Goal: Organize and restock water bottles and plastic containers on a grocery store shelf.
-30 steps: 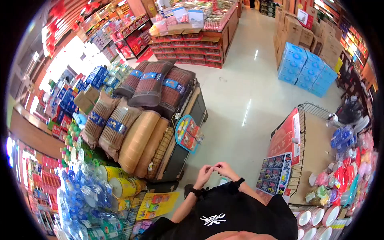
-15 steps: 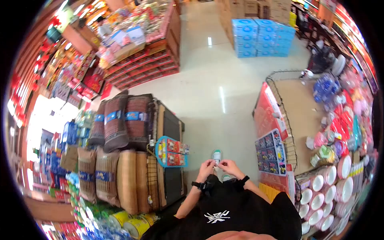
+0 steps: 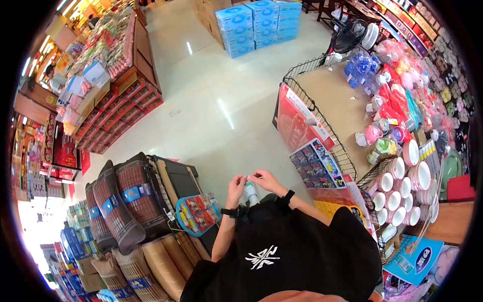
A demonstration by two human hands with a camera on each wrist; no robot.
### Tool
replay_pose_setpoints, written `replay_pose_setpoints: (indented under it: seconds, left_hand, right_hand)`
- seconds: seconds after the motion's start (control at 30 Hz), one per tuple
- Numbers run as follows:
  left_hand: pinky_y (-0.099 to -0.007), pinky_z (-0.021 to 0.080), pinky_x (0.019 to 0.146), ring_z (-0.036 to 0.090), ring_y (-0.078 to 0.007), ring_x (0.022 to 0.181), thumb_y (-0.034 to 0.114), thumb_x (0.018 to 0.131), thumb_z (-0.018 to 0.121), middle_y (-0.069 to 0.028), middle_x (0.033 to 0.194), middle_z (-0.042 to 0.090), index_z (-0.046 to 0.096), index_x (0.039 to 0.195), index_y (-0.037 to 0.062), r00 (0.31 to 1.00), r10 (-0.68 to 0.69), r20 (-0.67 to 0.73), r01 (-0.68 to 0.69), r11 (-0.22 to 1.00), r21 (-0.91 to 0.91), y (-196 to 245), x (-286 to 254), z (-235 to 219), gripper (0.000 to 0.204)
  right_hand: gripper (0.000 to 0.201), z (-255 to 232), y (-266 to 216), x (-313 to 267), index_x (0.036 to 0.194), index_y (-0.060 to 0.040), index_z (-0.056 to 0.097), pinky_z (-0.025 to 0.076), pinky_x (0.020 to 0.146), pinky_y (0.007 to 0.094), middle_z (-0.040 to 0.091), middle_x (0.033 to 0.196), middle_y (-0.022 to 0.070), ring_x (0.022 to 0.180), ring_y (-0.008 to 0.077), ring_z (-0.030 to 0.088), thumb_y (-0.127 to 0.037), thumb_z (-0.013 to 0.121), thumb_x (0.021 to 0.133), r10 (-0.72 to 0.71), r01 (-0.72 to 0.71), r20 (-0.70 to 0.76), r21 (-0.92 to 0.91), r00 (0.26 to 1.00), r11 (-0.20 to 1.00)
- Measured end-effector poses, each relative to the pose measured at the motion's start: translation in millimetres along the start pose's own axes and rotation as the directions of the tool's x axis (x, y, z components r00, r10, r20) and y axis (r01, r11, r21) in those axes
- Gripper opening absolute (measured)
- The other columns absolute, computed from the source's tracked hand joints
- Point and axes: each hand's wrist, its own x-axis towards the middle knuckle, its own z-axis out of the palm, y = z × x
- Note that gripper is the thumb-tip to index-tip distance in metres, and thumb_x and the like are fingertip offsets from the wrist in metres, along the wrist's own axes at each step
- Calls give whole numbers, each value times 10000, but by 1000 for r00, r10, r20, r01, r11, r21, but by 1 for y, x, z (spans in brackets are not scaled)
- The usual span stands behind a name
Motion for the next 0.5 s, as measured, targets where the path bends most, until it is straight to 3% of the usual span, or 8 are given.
replay_pose_setpoints:
  seconds: [0.1,0.17,0.23,0.27,0.4,0.5]
  left_hand:
    - [-238,463,666,579,-98,753,192,896,617,-41,811,642,620,1022,13,999,33,38,-32,999,-25,3,23,-5,219]
    - [-236,458,665,574,-95,751,207,905,609,-39,811,641,620,1020,8,995,41,88,-33,995,-91,0,40,-2,230]
    - [-235,454,670,563,-92,747,219,916,595,-35,804,635,616,1024,2,990,-57,126,78,981,-175,5,54,4,243]
    - [-235,454,670,563,-92,747,219,916,595,-35,804,635,616,1024,2,988,-61,141,86,981,-175,6,59,9,243]
    - [-239,450,666,543,-89,725,207,915,595,-25,805,628,609,1046,7,979,-51,200,66,995,-73,21,77,12,240]
    - [-244,448,660,536,-89,717,178,911,590,-28,805,629,612,1045,12,970,-23,240,31,999,-30,33,94,22,215]
  right_hand:
    - [241,5,-14,11,898,10,642,497,720,293,656,823,64,754,125,596,-229,646,870,-60,65,-76,54,995,996]
    - [237,5,-15,18,941,3,639,502,740,291,668,861,70,797,134,618,-225,641,875,-22,22,-5,-9,1000,1000]
    - [238,5,-26,16,951,2,636,504,745,289,670,868,71,808,136,623,-225,640,878,-59,63,-76,47,995,997]
    - [239,4,-33,14,961,0,632,505,749,286,672,876,71,818,138,628,-224,638,880,-109,124,-136,111,985,986]
    - [242,-12,-31,25,995,5,611,507,747,295,663,890,80,830,145,630,-209,629,885,-47,56,-145,59,988,997]
    - [240,-20,-22,36,972,15,611,505,734,293,663,863,85,807,150,632,-207,629,884,-83,106,-241,83,967,991]
